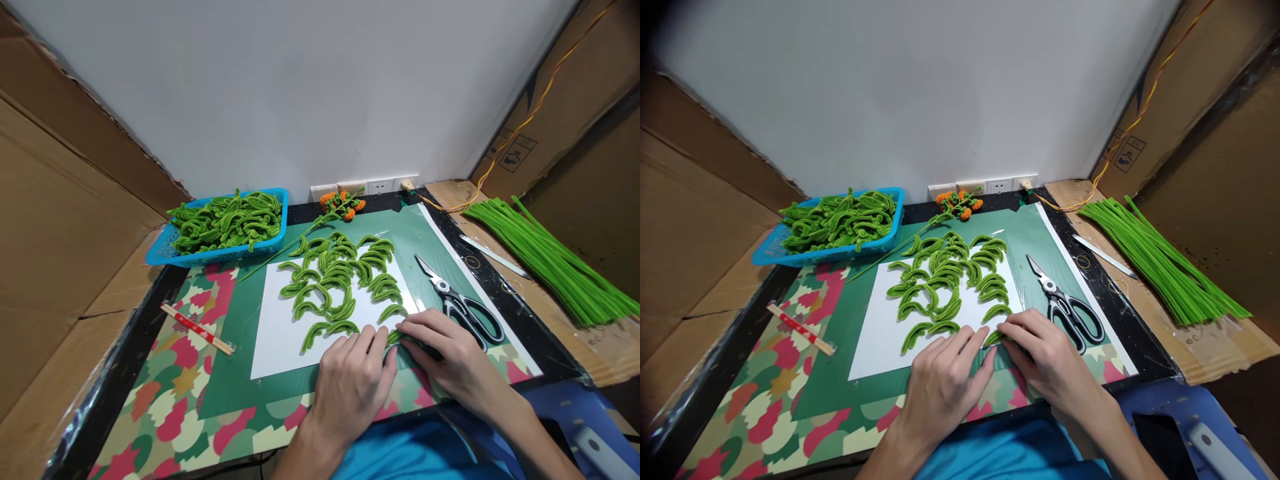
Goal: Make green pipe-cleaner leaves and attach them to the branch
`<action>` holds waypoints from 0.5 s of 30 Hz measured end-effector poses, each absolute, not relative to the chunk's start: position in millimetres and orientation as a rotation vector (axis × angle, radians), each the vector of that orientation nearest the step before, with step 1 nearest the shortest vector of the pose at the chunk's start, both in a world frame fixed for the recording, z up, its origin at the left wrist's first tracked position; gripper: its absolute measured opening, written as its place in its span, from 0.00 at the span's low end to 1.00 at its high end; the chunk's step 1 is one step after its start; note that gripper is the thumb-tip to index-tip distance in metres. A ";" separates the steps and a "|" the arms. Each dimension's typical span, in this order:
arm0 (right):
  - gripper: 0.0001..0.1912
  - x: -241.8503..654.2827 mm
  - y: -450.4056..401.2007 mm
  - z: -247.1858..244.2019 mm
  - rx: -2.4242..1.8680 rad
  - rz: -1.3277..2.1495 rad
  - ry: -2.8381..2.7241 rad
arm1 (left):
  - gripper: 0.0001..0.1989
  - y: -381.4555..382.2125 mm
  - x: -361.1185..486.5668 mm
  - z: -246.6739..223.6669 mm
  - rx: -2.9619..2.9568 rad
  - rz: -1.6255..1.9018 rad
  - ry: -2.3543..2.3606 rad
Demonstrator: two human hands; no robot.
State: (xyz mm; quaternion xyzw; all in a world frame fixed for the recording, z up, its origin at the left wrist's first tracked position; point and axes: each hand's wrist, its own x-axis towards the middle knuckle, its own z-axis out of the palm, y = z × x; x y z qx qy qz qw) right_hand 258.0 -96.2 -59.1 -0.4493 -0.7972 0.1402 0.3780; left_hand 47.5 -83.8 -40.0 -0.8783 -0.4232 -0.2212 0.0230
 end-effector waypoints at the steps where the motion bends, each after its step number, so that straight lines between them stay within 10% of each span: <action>1: 0.14 257.1 -95.0 -59.3 -1.149 0.332 -2.039 | 0.08 -83.1 47.9 -40.4 -2.711 -0.678 -1.315; 15: 0.14 253.3 -85.4 -59.1 -1.259 0.057 -2.056 | 0.05 -82.0 46.8 -45.4 -2.661 -0.722 -1.339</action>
